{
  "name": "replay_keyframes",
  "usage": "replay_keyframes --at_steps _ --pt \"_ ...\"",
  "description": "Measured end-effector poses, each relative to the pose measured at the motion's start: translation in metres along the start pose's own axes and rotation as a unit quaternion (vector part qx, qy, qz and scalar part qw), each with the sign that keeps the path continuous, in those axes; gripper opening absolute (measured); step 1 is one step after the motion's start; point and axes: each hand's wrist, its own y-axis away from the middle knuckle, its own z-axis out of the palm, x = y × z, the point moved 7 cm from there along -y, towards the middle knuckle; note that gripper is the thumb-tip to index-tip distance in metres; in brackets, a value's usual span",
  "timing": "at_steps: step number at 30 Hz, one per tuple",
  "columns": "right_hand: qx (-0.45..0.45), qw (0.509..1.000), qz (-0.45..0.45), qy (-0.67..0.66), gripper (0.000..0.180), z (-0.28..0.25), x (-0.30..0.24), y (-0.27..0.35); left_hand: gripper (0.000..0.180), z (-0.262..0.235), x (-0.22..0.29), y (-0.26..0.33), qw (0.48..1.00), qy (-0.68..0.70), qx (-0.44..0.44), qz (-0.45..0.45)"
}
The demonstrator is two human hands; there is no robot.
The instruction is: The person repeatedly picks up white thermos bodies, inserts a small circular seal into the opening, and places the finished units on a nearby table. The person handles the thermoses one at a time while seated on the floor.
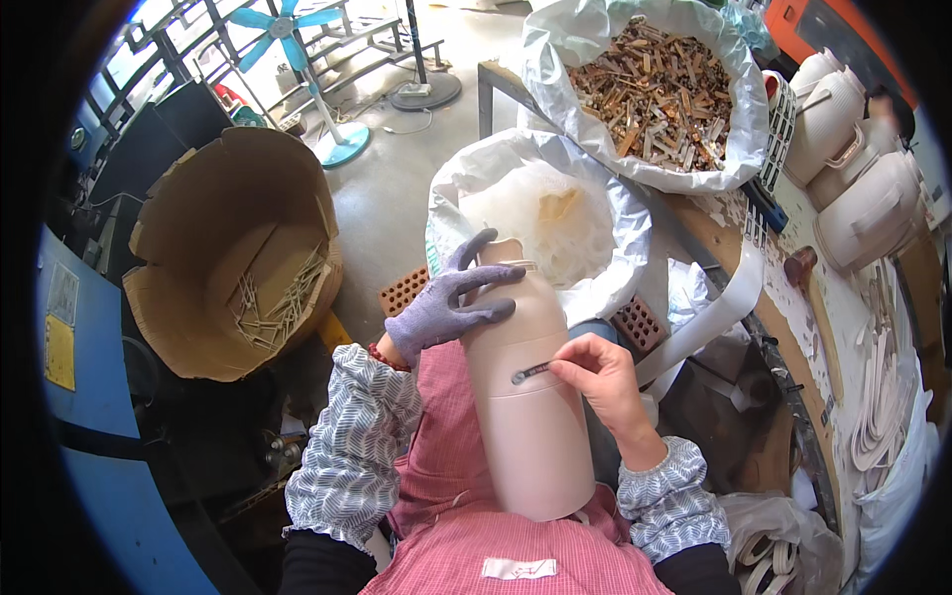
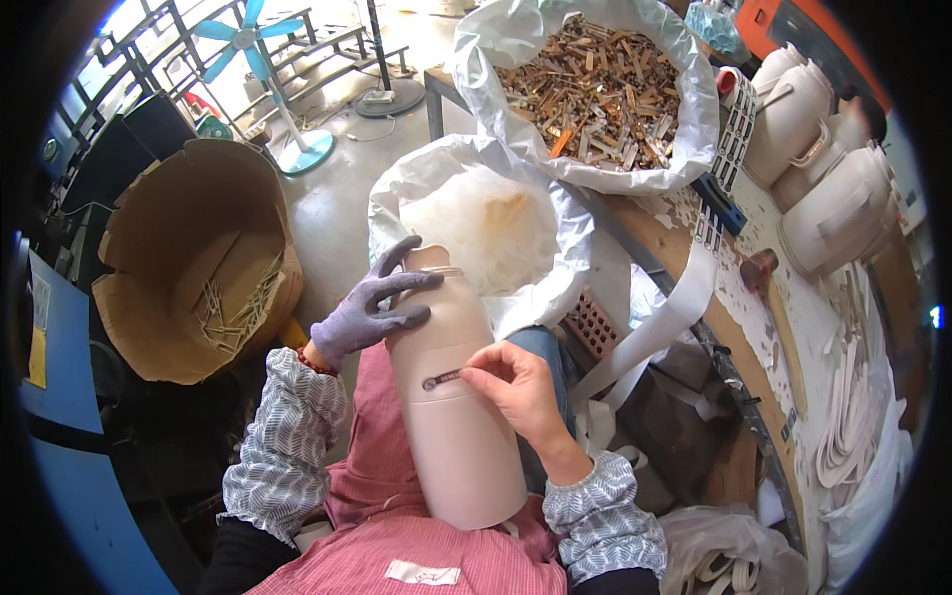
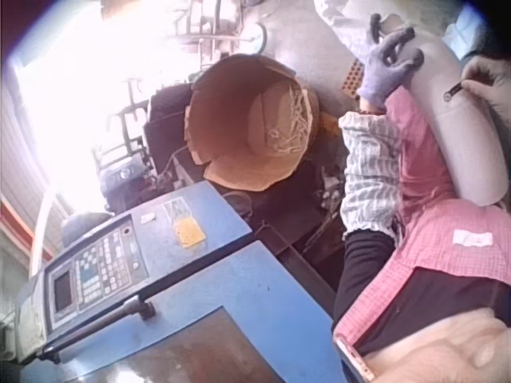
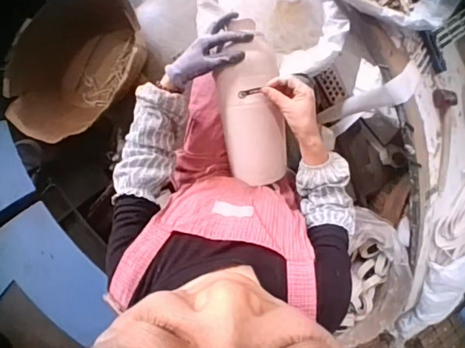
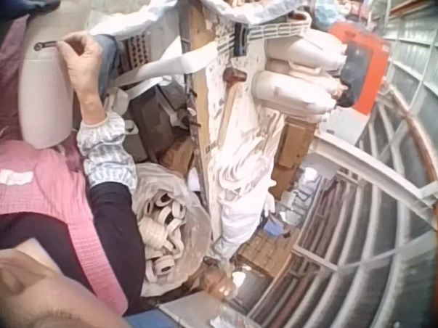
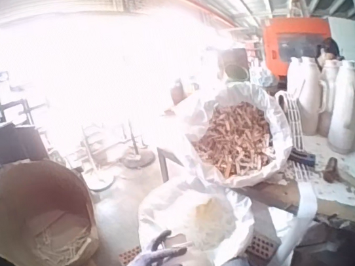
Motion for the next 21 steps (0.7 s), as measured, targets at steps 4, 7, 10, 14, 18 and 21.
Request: replay_keyframes --at_steps 4,7,10,14,18,21 --pt "0.021 1.0 0.013 -0.002 0.008 0.017 0.0 -0.007 0.049 -0.005 0.008 0.003 0.998 -0.043 -0.02 0.035" --pt "0.035 0.999 0.006 0.019 0.009 0.026 -0.001 -0.008 0.047 -0.009 0.006 0.006 0.996 -0.078 -0.026 0.035" --pt "0.04 0.998 0.009 0.039 0.009 0.03 -0.002 -0.009 0.056 -0.011 0.009 0.008 0.994 -0.097 -0.041 0.042" --pt "0.037 0.998 0.018 0.045 0.01 0.028 0.001 -0.011 0.075 -0.013 0.015 0.011 0.986 -0.141 -0.06 0.06" --pt "0.045 0.997 0.005 0.065 0.01 0.025 0.0 -0.007 0.089 -0.009 0.027 0.016 0.972 -0.205 -0.046 0.102" --pt "0.057 0.994 -0.015 0.087 0.01 0.024 -0.003 -0.004 0.09 -0.009 0.036 0.018 0.966 -0.23 -0.063 0.097"
